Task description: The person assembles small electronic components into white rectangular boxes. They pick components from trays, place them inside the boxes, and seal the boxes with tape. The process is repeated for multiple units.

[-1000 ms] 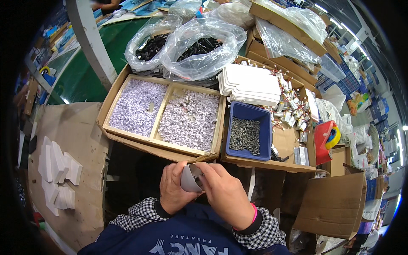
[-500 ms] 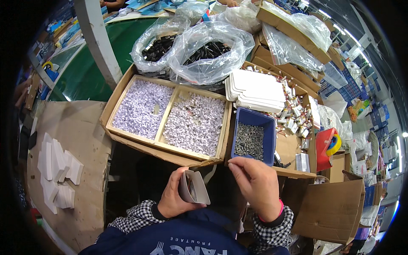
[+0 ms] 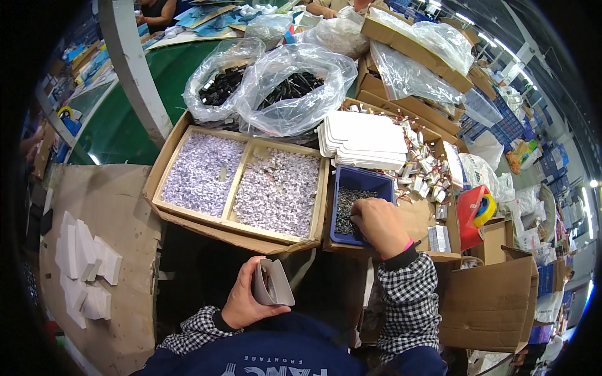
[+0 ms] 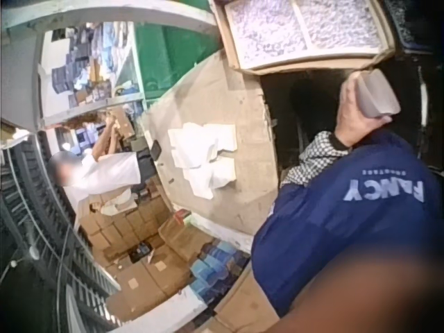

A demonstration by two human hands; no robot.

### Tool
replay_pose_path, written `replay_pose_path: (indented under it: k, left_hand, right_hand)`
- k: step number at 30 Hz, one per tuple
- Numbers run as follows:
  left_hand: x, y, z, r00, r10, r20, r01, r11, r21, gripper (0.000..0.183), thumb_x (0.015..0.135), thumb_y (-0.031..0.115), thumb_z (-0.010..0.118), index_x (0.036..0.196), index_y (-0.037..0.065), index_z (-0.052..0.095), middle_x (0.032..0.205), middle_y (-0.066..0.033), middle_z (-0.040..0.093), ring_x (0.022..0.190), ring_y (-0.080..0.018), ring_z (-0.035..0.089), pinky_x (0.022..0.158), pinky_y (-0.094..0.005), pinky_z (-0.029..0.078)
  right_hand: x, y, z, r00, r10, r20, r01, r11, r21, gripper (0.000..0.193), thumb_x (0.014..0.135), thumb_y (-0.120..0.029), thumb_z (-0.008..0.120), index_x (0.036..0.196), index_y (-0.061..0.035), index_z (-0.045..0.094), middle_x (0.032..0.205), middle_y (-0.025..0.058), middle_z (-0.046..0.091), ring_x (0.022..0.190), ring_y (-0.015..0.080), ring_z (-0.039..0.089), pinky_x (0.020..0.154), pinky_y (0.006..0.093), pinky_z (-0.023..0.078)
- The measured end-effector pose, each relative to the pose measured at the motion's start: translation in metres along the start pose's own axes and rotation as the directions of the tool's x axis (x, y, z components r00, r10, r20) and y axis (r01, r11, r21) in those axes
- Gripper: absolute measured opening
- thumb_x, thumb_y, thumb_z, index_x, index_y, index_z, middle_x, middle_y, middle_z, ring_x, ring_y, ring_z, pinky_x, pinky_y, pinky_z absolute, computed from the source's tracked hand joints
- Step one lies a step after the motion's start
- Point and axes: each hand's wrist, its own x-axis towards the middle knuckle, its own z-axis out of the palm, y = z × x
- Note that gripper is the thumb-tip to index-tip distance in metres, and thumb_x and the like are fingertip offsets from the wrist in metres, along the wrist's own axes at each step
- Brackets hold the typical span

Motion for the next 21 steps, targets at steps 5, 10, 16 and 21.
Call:
replay_pose_path:
  k: [5,10,16,21]
  left_hand:
    - [0.002,0.000,-0.005,1.000,0.009,-0.019,-0.008,0.999,0.043,0.103,0.058,0.035,0.091,0.138,0.007,0.032,0.123,-0.0156,0.048,0.113,-0.0297,0.051,0.096,-0.0393,0.045]
    - [0.004,-0.002,-0.005,0.998,0.046,-0.045,-0.044,0.998,0.044,0.103,0.058,0.034,0.092,0.137,0.007,0.032,0.122,-0.0155,0.048,0.112,-0.0296,0.051,0.095,-0.0392,0.045]
    - [0.006,-0.002,-0.002,0.990,0.075,-0.118,-0.056,0.987,0.153,0.107,0.051,0.027,0.095,0.136,0.009,0.033,0.122,-0.0122,0.045,0.111,-0.0258,0.049,0.093,-0.0368,0.044]
    - [0.010,0.000,-0.001,0.987,0.070,-0.145,-0.032,0.968,0.251,0.107,0.049,0.030,0.094,0.134,0.008,0.034,0.119,-0.0138,0.048,0.110,-0.0292,0.049,0.095,-0.0387,0.042]
  right_hand:
    - [-0.001,0.011,0.002,0.998,-0.003,-0.066,0.007,0.998,0.063,0.013,0.081,-0.017,0.066,0.085,-0.0039,0.067,0.081,0.0147,0.066,0.078,0.0333,0.064,0.071,0.0426,0.049]
    - [-0.008,-0.006,-0.010,0.987,0.052,-0.150,-0.038,0.995,0.089,0.013,0.084,-0.016,0.065,0.085,-0.0034,0.066,0.081,0.0139,0.066,0.076,0.0320,0.063,0.069,0.0402,0.050]
    - [-0.035,-0.068,-0.046,0.971,-0.067,-0.228,0.161,0.890,0.427,0.006,0.083,-0.005,0.069,0.087,-0.0010,0.067,0.074,0.0077,0.066,0.063,0.0144,0.063,0.058,0.0253,0.049]
    - [-0.041,-0.113,-0.035,0.841,-0.513,-0.170,0.540,0.782,0.310,0.020,0.078,-0.013,0.069,0.096,-0.0112,0.063,0.083,0.0037,0.067,0.071,0.0218,0.066,0.059,0.0314,0.052]
